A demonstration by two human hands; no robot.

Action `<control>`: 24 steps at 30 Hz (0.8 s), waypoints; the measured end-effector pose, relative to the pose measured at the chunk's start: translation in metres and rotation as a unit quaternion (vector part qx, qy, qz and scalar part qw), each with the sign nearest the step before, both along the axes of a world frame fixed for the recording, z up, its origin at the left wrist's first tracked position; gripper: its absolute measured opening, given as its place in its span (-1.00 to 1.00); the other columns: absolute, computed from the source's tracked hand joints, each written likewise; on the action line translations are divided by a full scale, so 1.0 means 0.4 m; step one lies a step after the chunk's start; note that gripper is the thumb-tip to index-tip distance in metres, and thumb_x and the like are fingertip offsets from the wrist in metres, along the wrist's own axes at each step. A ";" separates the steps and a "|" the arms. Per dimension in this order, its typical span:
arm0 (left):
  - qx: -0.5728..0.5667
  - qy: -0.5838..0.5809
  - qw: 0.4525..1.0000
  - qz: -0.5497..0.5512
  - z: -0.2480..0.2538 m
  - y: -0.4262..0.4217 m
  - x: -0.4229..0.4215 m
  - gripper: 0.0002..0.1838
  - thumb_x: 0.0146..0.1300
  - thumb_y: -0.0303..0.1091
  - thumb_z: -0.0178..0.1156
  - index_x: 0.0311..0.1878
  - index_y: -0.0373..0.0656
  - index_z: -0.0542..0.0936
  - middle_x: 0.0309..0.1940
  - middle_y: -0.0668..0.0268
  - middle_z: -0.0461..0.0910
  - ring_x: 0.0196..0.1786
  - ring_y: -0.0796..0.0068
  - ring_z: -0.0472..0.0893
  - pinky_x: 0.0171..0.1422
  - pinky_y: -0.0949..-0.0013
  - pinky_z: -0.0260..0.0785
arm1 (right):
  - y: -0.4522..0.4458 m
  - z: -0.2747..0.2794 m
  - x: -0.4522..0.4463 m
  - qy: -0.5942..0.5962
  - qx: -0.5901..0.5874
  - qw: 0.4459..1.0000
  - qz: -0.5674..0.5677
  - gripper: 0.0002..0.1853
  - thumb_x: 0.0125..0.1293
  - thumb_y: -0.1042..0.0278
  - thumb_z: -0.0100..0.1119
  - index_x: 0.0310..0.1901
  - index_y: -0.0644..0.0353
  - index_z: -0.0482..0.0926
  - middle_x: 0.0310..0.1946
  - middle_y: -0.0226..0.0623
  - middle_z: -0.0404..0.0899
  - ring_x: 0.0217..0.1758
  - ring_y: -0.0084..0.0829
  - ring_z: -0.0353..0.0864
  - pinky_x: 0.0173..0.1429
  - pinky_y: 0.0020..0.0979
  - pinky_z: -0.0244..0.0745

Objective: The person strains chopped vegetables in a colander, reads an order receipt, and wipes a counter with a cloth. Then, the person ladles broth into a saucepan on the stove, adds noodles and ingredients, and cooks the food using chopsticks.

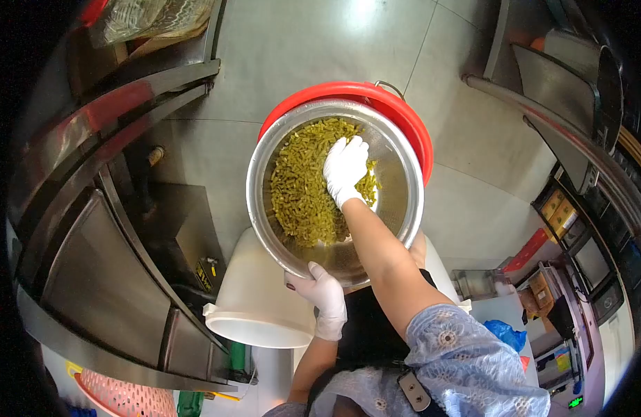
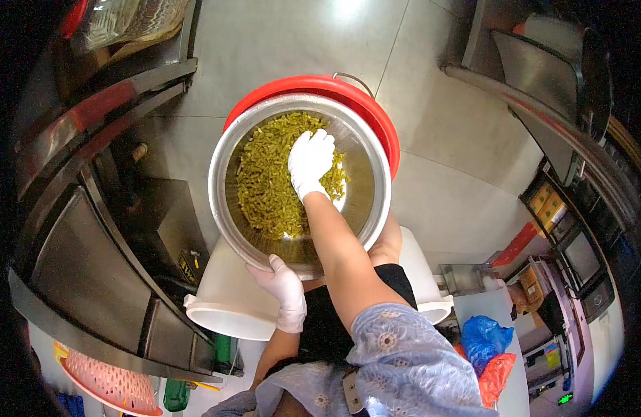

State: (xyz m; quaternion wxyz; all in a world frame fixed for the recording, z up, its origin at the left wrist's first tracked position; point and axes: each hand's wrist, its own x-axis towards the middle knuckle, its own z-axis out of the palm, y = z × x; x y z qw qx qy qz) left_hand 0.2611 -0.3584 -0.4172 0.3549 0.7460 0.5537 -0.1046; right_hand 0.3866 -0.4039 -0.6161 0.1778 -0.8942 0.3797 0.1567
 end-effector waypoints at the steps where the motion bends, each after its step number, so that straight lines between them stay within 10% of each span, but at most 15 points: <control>1: 0.000 0.000 1.000 0.002 0.001 -0.001 -0.001 -0.33 0.22 -0.55 0.04 0.35 -0.54 0.02 0.28 -0.29 0.14 0.31 -0.07 0.26 0.41 0.13 0.09 | -0.003 -0.004 0.002 0.008 0.004 1.000 -0.002 -0.71 0.35 0.16 -0.07 -0.16 0.25 0.40 -0.16 -0.02 0.42 -0.05 -0.03 0.46 0.01 -0.07 0.40; 24: -0.030 -0.054 0.996 0.060 0.003 -0.022 0.014 -0.41 0.21 -0.65 0.01 0.30 -0.51 0.11 0.24 -0.18 0.26 0.29 0.01 0.34 0.41 0.18 0.11 | -0.029 -0.049 -0.004 -0.031 0.072 0.996 -0.036 -0.71 0.35 0.17 -0.09 -0.18 0.29 0.39 -0.16 0.08 0.47 -0.09 0.05 0.47 0.02 -0.05 0.35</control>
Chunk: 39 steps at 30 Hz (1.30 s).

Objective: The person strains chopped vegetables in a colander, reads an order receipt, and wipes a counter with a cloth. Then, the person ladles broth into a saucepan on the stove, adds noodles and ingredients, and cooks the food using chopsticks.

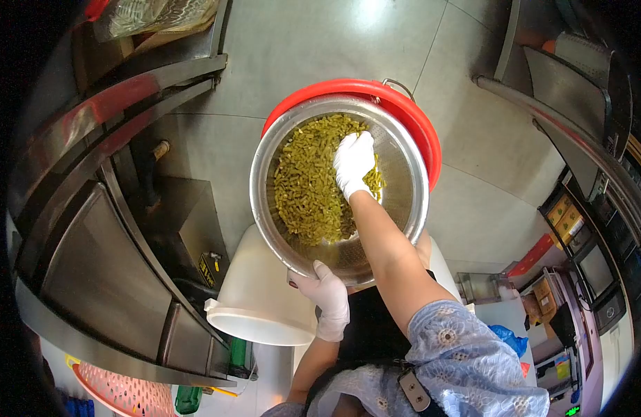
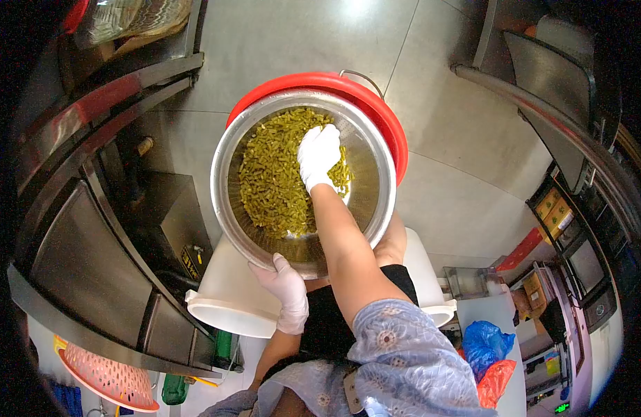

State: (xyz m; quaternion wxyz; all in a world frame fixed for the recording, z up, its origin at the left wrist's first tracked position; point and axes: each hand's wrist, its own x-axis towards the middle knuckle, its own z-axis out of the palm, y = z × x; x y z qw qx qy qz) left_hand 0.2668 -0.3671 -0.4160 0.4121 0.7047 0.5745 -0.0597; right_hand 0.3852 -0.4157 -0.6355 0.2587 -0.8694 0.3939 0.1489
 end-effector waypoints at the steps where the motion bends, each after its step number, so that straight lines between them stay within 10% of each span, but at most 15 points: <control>1: 0.001 0.000 1.000 0.000 -0.002 0.001 -0.002 -0.41 0.21 -0.65 0.01 0.30 -0.51 0.11 0.24 -0.18 0.26 0.29 0.01 0.34 0.41 0.18 0.11 | -0.001 -0.001 -0.001 -0.003 -0.003 1.000 0.002 -0.71 0.35 0.17 -0.09 -0.18 0.29 0.39 -0.17 0.07 0.46 -0.09 0.05 0.47 0.02 -0.05 0.35; 9: -0.004 0.009 0.999 -0.031 0.022 0.024 0.011 -0.45 0.22 -0.58 0.03 0.28 -0.50 0.17 0.15 -0.13 0.37 0.14 0.09 0.46 0.29 0.24 0.25 | -0.013 0.045 0.007 -0.025 -0.033 0.998 0.045 -0.69 0.35 0.14 -0.09 -0.17 0.26 0.39 -0.18 0.04 0.44 -0.07 0.00 0.46 -0.02 -0.04 0.37; 16: -0.069 -0.079 0.994 0.038 -0.089 0.164 -0.115 -0.61 0.28 -0.52 0.07 0.16 -0.42 0.36 0.04 0.04 0.52 0.08 0.25 0.51 0.24 0.30 0.28 | -0.096 0.239 -0.056 0.069 -0.033 0.949 0.307 -0.33 0.28 -0.06 0.00 0.28 0.26 0.26 0.22 0.03 0.29 0.28 0.01 0.24 0.21 0.06 0.28; 22: -0.027 -0.072 0.997 -0.005 -0.163 0.219 -0.157 -0.77 0.31 -0.41 0.13 -0.08 -0.38 0.48 -0.24 0.15 0.61 -0.22 0.35 0.56 -0.05 0.35 0.40 | -0.045 0.287 -0.070 -0.167 -0.023 0.871 0.462 -0.43 0.24 0.12 0.11 0.23 0.21 0.36 0.23 0.00 0.33 0.31 0.03 0.25 0.26 -0.05 0.25; 25: 0.063 -0.052 0.993 -0.082 -0.300 0.216 -0.190 -0.71 0.31 -0.31 0.14 -0.10 -0.40 0.49 -0.27 0.07 0.62 -0.26 0.30 0.58 -0.07 0.26 0.40 | 0.032 0.250 -0.061 -0.068 0.041 0.905 0.418 -0.43 0.23 0.00 0.09 0.23 0.08 0.38 0.29 -0.11 0.28 0.34 0.00 0.22 0.23 0.11 0.26; 28: 0.096 -0.021 0.992 -0.076 -0.361 0.199 -0.161 -0.66 0.31 -0.23 0.13 -0.14 -0.42 0.50 -0.25 -0.07 0.61 -0.21 0.05 0.59 -0.02 0.16 0.39 | 0.068 0.204 -0.153 0.081 0.059 0.821 0.561 -0.41 0.24 -0.07 0.06 0.27 -0.05 0.34 0.30 -0.19 0.27 0.32 -0.06 0.24 0.24 0.17 0.27; 35: -0.043 0.042 0.992 -0.109 -0.294 0.253 -0.129 -0.60 0.25 -0.19 0.19 -0.05 -0.37 0.48 -0.23 -0.08 0.62 -0.15 -0.09 0.61 -0.03 0.08 0.41 | -0.027 0.292 -0.248 0.100 0.070 0.825 0.552 -0.46 0.26 0.08 0.13 0.28 -0.09 0.36 0.30 -0.16 0.27 0.36 -0.07 0.24 0.26 0.04 0.29; 37: -0.014 0.064 0.993 -0.102 -0.289 0.245 -0.120 -0.59 0.22 -0.20 0.22 -0.04 -0.36 0.48 -0.21 -0.06 0.62 -0.15 -0.06 0.61 -0.03 0.10 0.42 | -0.061 0.300 -0.171 0.063 0.469 0.836 0.277 -0.54 0.33 0.16 0.11 0.23 0.08 0.42 0.17 -0.19 0.46 0.22 -0.25 0.42 0.24 -0.18 0.35; 38: 0.015 0.084 0.991 -0.101 -0.284 0.238 -0.122 -0.57 0.19 -0.20 0.25 -0.02 -0.35 0.48 -0.20 -0.03 0.63 -0.16 -0.03 0.62 -0.03 0.11 0.42 | -0.060 0.308 -0.135 0.155 0.466 0.867 0.087 -0.59 0.36 0.24 0.11 0.17 0.25 0.46 0.04 -0.29 0.58 0.08 -0.46 0.51 0.20 -0.41 0.37; 39: 0.013 0.083 0.992 -0.097 -0.284 0.231 -0.126 -0.57 0.19 -0.20 0.25 -0.02 -0.35 0.48 -0.20 -0.03 0.63 -0.16 -0.03 0.62 -0.03 0.11 0.42 | -0.099 0.230 -0.148 0.109 0.274 0.905 0.306 -0.56 0.37 0.24 0.10 0.18 0.31 0.44 0.06 -0.30 0.56 0.06 -0.47 0.51 0.19 -0.37 0.39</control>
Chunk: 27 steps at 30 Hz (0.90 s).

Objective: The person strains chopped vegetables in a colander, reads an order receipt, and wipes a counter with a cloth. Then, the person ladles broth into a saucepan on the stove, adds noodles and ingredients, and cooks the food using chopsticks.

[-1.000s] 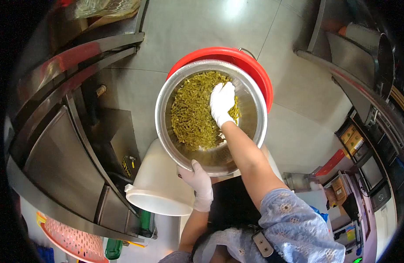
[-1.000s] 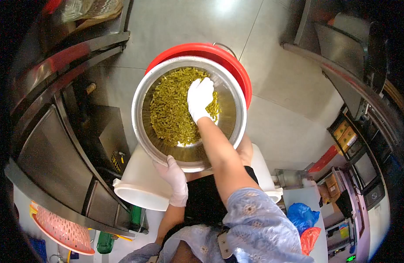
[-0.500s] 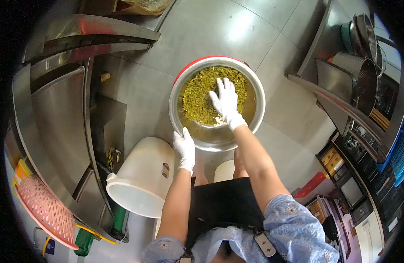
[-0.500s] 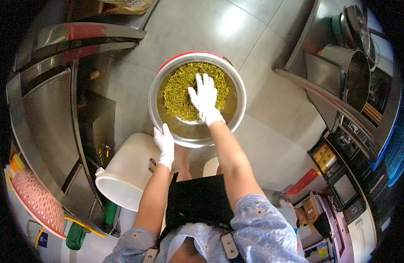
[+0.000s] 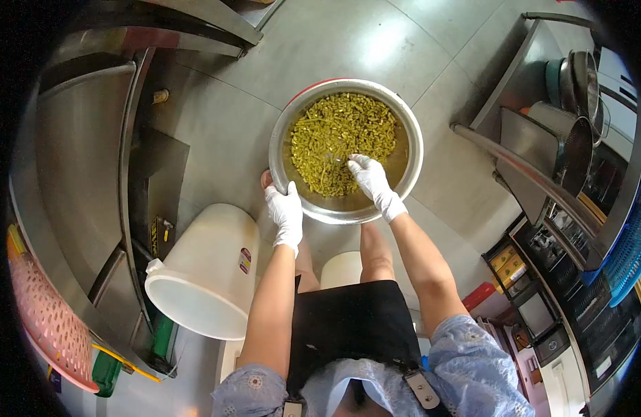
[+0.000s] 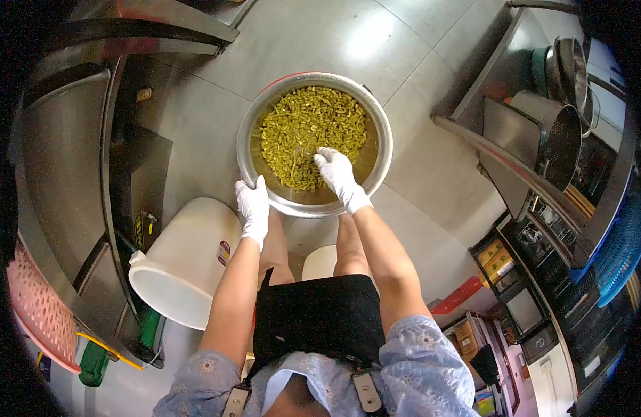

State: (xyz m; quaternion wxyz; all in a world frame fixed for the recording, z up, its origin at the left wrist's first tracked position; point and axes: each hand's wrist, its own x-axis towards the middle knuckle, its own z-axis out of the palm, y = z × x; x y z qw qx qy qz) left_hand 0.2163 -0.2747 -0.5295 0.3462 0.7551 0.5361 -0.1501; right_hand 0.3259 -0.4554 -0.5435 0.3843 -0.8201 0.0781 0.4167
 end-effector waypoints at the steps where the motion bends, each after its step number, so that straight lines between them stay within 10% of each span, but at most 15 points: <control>1: 0.001 -0.033 0.999 0.028 -0.012 -0.003 -0.009 -0.55 0.16 -0.20 0.29 -0.02 -0.34 0.48 -0.17 0.00 0.62 -0.15 0.02 0.62 -0.03 0.13 0.42 | 0.002 0.010 0.022 0.051 0.061 0.995 -0.065 -0.55 0.39 0.20 0.07 0.20 0.32 0.42 0.09 -0.23 0.54 0.10 -0.38 0.50 0.19 -0.30 0.39; 4: -0.028 -0.067 0.994 0.077 -0.074 -0.011 -0.053 -0.55 0.11 -0.20 0.34 -0.06 -0.33 0.51 -0.18 0.07 0.64 -0.20 0.14 0.63 -0.05 0.18 0.43 | -0.001 0.057 0.059 0.253 0.319 0.868 -0.286 -0.38 0.44 -0.05 -0.11 0.32 0.30 0.25 0.26 -0.04 0.36 0.26 -0.14 0.40 0.28 -0.17 0.33; 6: -0.064 -0.077 0.991 0.090 -0.143 -0.024 -0.091 -0.57 0.10 -0.19 0.36 -0.10 -0.34 0.54 -0.22 0.11 0.65 -0.24 0.22 0.64 -0.08 0.21 0.44 | -0.020 0.037 0.049 0.244 0.260 0.875 -0.329 -0.25 0.42 -0.19 -0.17 0.39 0.29 0.09 0.29 -0.01 0.30 0.31 -0.14 0.35 0.34 -0.16 0.25; 9: -0.248 -0.084 0.938 0.227 -0.190 -0.032 -0.126 -0.66 0.17 -0.16 0.31 -0.27 -0.33 0.63 -0.41 0.27 0.64 -0.38 0.40 0.58 -0.20 0.31 0.42 | -0.046 0.089 0.046 0.259 0.390 0.802 -0.370 -0.35 0.44 -0.10 -0.14 0.28 0.37 0.27 0.23 -0.03 0.38 0.24 -0.15 0.41 0.25 -0.16 0.36; 11: -0.243 -0.076 0.942 0.219 -0.171 -0.028 -0.114 -0.65 0.18 -0.16 0.30 -0.26 -0.34 0.62 -0.41 0.27 0.64 -0.38 0.39 0.58 -0.19 0.30 0.42 | -0.090 0.132 0.025 -0.101 0.092 0.950 -0.280 -0.58 0.40 0.16 0.00 0.03 0.42 0.49 -0.08 -0.09 0.60 -0.03 -0.20 0.56 0.07 -0.20 0.47; 12: -0.240 -0.067 0.946 0.209 -0.161 -0.023 -0.104 -0.64 0.20 -0.15 0.29 -0.25 -0.34 0.62 -0.41 0.27 0.63 -0.38 0.38 0.58 -0.19 0.30 0.42 | -0.115 0.149 0.020 -0.356 -0.128 0.914 -0.143 -0.64 0.28 0.28 0.14 -0.01 0.40 0.51 -0.18 -0.09 0.60 -0.10 -0.20 0.56 0.03 -0.20 0.46; 14: -0.221 -0.045 0.956 0.190 -0.127 -0.007 -0.080 -0.63 0.19 -0.15 0.28 -0.20 -0.34 0.61 -0.34 0.19 0.65 -0.29 0.35 0.61 -0.12 0.30 0.42 | -0.237 0.047 -0.020 -0.403 -0.247 0.874 -0.116 -0.52 0.13 0.27 0.30 0.05 0.33 0.46 -0.21 -0.09 0.58 -0.09 -0.19 0.54 0.02 -0.19 0.43; 15: -0.206 -0.027 0.962 0.176 -0.140 0.002 -0.087 -0.63 0.17 -0.15 0.29 -0.18 -0.33 0.61 -0.32 0.15 0.65 -0.26 0.33 0.63 -0.11 0.30 0.43 | -0.285 0.008 -0.018 -0.103 -0.052 0.971 -0.209 -0.48 0.17 0.26 0.29 0.11 0.35 0.41 -0.22 -0.18 0.56 -0.12 -0.29 0.53 -0.03 -0.26 0.47; 16: -0.192 -0.011 0.968 0.161 -0.147 0.011 -0.077 -0.61 0.16 -0.15 0.30 -0.15 -0.33 0.61 -0.30 0.12 0.66 -0.23 0.31 0.64 -0.09 0.29 0.44 | -0.277 0.011 -0.029 0.044 0.001 0.951 -0.306 -0.53 0.22 0.25 0.27 0.09 0.34 0.43 -0.25 -0.28 0.54 -0.19 -0.37 0.53 -0.12 -0.30 0.50; 27: -0.161 -0.119 0.910 0.362 -0.046 -0.021 -0.107 -0.70 0.22 -0.20 0.27 -0.09 -0.18 0.53 -0.31 0.36 0.59 -0.38 0.52 0.55 -0.34 0.42 0.42 | -0.339 -0.078 0.007 0.111 0.101 0.935 -0.320 -0.68 0.27 0.31 0.24 -0.02 0.32 0.52 -0.30 -0.38 0.56 -0.26 -0.52 0.44 -0.15 -0.46 0.39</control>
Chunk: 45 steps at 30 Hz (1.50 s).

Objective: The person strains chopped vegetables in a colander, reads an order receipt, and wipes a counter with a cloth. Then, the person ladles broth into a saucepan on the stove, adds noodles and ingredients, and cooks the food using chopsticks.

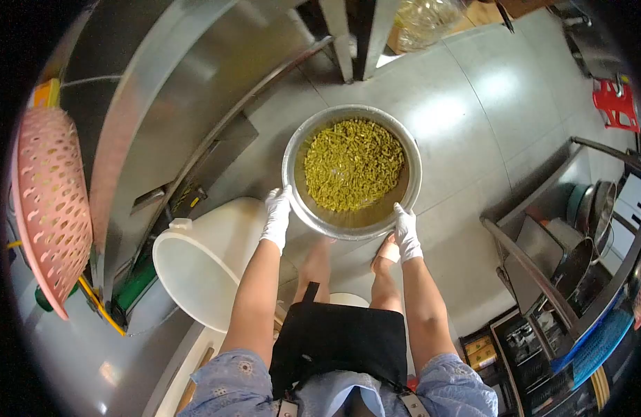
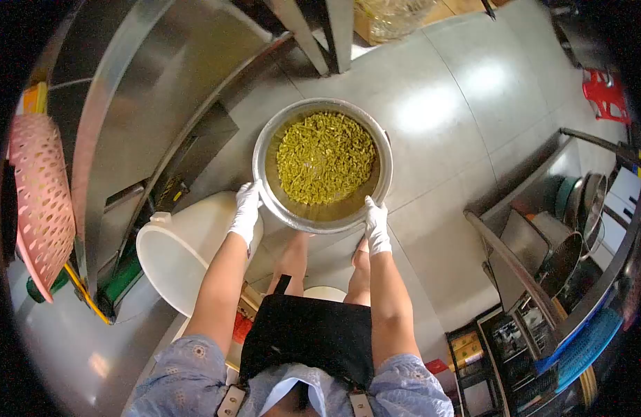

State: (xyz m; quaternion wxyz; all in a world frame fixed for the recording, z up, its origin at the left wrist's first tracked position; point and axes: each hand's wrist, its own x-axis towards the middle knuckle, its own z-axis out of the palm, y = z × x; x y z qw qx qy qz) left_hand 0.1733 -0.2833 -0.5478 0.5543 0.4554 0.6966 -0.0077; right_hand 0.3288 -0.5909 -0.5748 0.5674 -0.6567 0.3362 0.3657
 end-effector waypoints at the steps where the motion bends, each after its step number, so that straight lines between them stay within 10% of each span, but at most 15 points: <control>1: 0.008 0.002 1.000 0.006 -0.014 -0.022 -0.038 -0.70 0.22 -0.20 0.27 -0.09 -0.18 0.53 -0.31 0.36 0.59 -0.38 0.52 0.55 -0.34 0.42 0.42 | -0.008 -0.001 0.011 0.004 -0.014 1.000 0.023 -0.68 0.27 0.32 0.23 -0.01 0.32 0.52 -0.28 -0.38 0.57 -0.25 -0.52 0.45 -0.14 -0.46 0.39; 3: 0.164 0.051 0.984 -0.046 -0.002 -0.044 -0.093 -0.60 0.23 -0.18 0.26 0.04 -0.19 0.48 -0.16 0.34 0.57 -0.20 0.53 0.55 -0.21 0.40 0.44 | -0.010 -0.024 0.027 0.011 0.051 0.999 0.012 -0.67 0.27 0.31 0.24 0.01 0.30 0.52 -0.26 -0.37 0.57 -0.24 -0.50 0.46 -0.13 -0.46 0.39; 15: -0.001 -0.039 0.996 0.077 0.277 -0.422 -0.112 -0.59 0.30 -0.20 0.20 0.10 -0.19 0.39 -0.08 0.27 0.54 -0.14 0.43 0.55 -0.14 0.31 0.46 | 0.237 0.043 0.204 0.086 0.228 0.965 0.097 -0.55 0.26 0.10 0.22 0.09 0.15 0.45 -0.18 -0.29 0.59 -0.18 -0.35 0.56 -0.14 -0.33 0.48; 19: 0.065 -0.033 0.994 -0.086 0.367 -0.467 -0.080 -0.74 0.35 -0.20 0.14 -0.05 -0.17 0.47 -0.26 0.34 0.57 -0.33 0.57 0.51 -0.28 0.40 0.42 | 0.185 0.312 0.268 -0.194 -0.041 0.880 0.431 -0.63 0.29 0.17 0.17 0.00 0.28 0.51 -0.14 -0.18 0.61 -0.07 -0.22 0.57 0.03 -0.23 0.46; 21: -0.019 -0.125 0.992 0.015 0.487 -0.500 0.013 -0.74 0.38 -0.23 0.02 -0.39 -0.15 0.52 -0.61 0.42 0.50 -0.50 0.55 0.48 -0.36 0.42 0.32 | 0.149 0.518 0.305 -0.161 0.119 0.932 0.303 -0.77 0.34 0.26 0.11 -0.25 0.30 0.55 -0.41 -0.28 0.59 -0.37 -0.43 0.54 -0.25 -0.39 0.46; 23: -0.006 -0.135 0.990 -0.024 0.794 -0.514 0.174 -0.73 0.41 -0.29 -0.03 -0.43 -0.16 0.48 -0.63 0.42 0.47 -0.55 0.59 0.43 -0.42 0.44 0.28 | 0.127 0.867 0.369 -0.135 0.237 0.920 0.282 -0.77 0.36 0.26 0.10 -0.39 0.21 0.52 -0.59 -0.43 0.48 -0.57 -0.59 0.40 -0.45 -0.52 0.33; 25: 0.294 -0.167 0.924 -0.180 0.968 -0.509 0.272 -0.71 0.43 -0.30 -0.06 -0.44 -0.14 0.47 -0.64 0.43 0.43 -0.61 0.64 0.34 -0.48 0.49 0.23 | 0.146 1.098 0.398 -0.188 0.275 0.897 0.292 -0.73 0.37 0.20 0.13 -0.47 0.10 0.50 -0.68 -0.58 0.36 -0.65 -0.68 0.24 -0.54 -0.59 0.16; 30: 0.419 -0.495 0.754 -0.106 1.667 -0.391 0.380 -0.71 0.43 -0.36 -0.02 -0.45 -0.24 0.44 -0.63 0.38 0.43 -0.62 0.59 0.36 -0.50 0.52 0.22 | 0.242 1.788 0.445 -0.366 0.431 0.760 0.321 -0.60 0.43 0.16 0.01 -0.54 0.20 0.49 -0.68 -0.44 0.41 -0.59 -0.61 0.31 -0.42 -0.55 0.20; 31: 0.503 -0.545 0.660 -0.120 1.709 -0.351 0.382 -0.74 0.42 -0.38 0.00 -0.41 -0.28 0.46 -0.62 0.36 0.44 -0.61 0.56 0.38 -0.50 0.51 0.24 | 0.272 1.833 0.453 -0.340 0.542 0.708 0.300 -0.62 0.42 0.16 0.01 -0.50 0.23 0.50 -0.60 -0.33 0.47 -0.54 -0.55 0.39 -0.36 -0.52 0.30; 33: 0.488 -0.451 0.738 -0.117 1.772 -0.304 0.420 -0.80 0.40 -0.36 0.02 -0.19 -0.33 0.50 -0.40 0.22 0.51 -0.40 0.52 0.50 -0.29 0.52 0.36 | 0.360 1.892 0.431 -0.204 0.700 0.642 0.236 -0.68 0.42 0.25 -0.01 -0.38 0.32 0.55 -0.43 -0.18 0.57 -0.39 -0.42 0.54 -0.19 -0.42 0.45; 35: 0.588 -0.219 0.726 -0.283 1.729 -0.241 0.457 -0.53 0.23 -0.38 0.20 0.18 -0.33 0.37 0.02 -0.04 0.47 0.10 0.06 0.49 0.21 0.24 0.33 | 0.523 1.727 0.447 -0.468 0.356 0.714 0.380 -0.71 0.42 0.32 -0.06 -0.20 0.38 0.59 -0.21 -0.09 0.62 -0.14 -0.28 0.60 0.02 -0.30 0.48; 37: 0.578 -0.154 0.750 -0.283 1.632 -0.231 0.436 -0.47 0.24 -0.28 0.19 0.23 -0.27 0.34 0.12 -0.12 0.41 0.16 -0.05 0.42 0.23 0.05 0.27 | 0.547 1.665 0.437 -0.546 0.313 0.708 0.320 -0.69 0.42 0.38 -0.12 -0.05 0.40 0.58 -0.08 -0.08 0.62 0.05 -0.19 0.57 0.21 -0.27 0.40; 38: 0.591 -0.183 0.745 -0.250 1.637 -0.245 0.424 -0.54 0.30 -0.24 0.14 0.19 -0.28 0.39 0.08 -0.08 0.47 0.13 0.00 0.48 0.22 0.14 0.32 | 0.524 1.672 0.449 -0.317 0.424 0.789 0.312 -0.61 0.44 0.27 -0.07 0.10 0.43 0.45 0.07 0.01 0.52 0.19 -0.14 0.48 0.32 -0.24 0.32; 41: 0.373 -0.288 0.861 -0.191 1.618 -0.271 0.421 -0.63 0.38 -0.29 0.07 0.14 -0.33 0.42 -0.01 0.03 0.54 0.07 0.17 0.51 0.23 0.30 0.30 | 0.466 1.681 0.492 0.023 0.650 0.745 0.151 -0.45 0.44 0.12 -0.06 0.23 0.48 0.26 0.21 0.13 0.36 0.30 -0.06 0.36 0.40 -0.16 0.26; 45: 0.439 -0.283 0.832 -0.188 1.654 -0.294 0.502 -0.67 0.42 -0.29 0.02 0.08 -0.36 0.46 -0.02 0.07 0.57 0.05 0.37 0.54 0.18 0.36 0.33 | 0.361 1.717 0.527 0.079 0.709 0.697 0.080 -0.28 0.43 -0.10 -0.14 0.28 0.49 0.15 0.27 0.21 0.24 0.36 0.01 0.28 0.43 -0.08 0.22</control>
